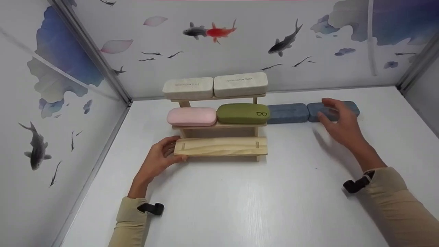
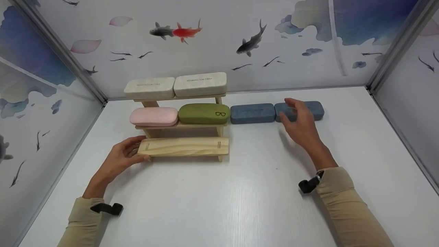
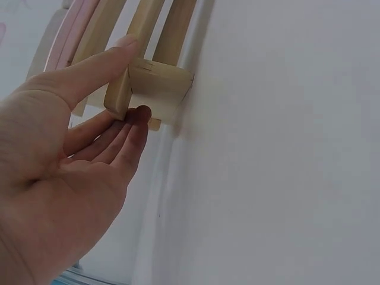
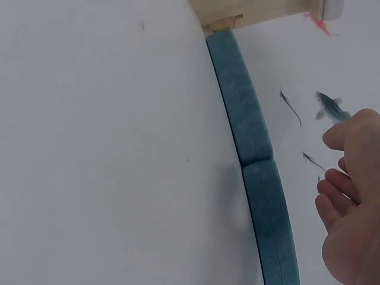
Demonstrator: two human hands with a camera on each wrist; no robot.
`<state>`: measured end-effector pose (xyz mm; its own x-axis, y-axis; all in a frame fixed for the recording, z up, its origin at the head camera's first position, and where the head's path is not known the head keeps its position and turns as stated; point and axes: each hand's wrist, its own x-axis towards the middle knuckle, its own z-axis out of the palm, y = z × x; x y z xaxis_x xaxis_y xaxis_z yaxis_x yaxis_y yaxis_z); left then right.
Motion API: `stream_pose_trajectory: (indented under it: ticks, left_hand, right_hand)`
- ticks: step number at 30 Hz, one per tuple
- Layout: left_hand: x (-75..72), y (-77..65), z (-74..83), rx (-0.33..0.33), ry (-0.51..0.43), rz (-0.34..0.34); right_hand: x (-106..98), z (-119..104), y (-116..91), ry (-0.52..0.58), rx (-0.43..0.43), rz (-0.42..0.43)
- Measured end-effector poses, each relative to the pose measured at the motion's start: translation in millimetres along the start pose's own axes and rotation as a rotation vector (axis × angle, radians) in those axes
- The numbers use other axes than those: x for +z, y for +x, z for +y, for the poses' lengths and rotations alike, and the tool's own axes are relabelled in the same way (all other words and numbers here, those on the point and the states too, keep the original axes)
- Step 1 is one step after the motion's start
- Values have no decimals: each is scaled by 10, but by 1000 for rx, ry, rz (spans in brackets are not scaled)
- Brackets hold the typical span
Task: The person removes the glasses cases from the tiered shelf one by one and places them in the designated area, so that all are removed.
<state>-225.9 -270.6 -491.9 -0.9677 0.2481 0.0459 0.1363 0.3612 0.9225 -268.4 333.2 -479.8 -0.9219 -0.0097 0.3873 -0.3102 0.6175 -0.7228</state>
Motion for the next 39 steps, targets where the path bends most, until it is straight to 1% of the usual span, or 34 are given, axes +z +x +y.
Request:
stream_pose_trajectory:
  ticks: [6, 11, 15, 21, 29, 39]
  left_hand:
    - [6, 5, -4, -2, -2, 7]
    - [3, 2, -8, -5, -3, 0]
    - [3, 3, -2, -11, 4, 4]
    - [11, 1, 7, -28, 32, 10]
    - [-2, 0, -3, -23, 37, 4]
    - [-8, 2, -3, -21, 49, 0]
  right_hand:
    - [128, -167, -22, 82, -31, 28]
    - [227, -292, -57, 153, -34, 32]
    - [284, -431, -57, 193, -58, 25]
    - [363, -588, -69, 226, -103, 5]
    - [468, -741, -89, 235, -121, -26]
    - [616, -936, -75, 289, -134, -75]
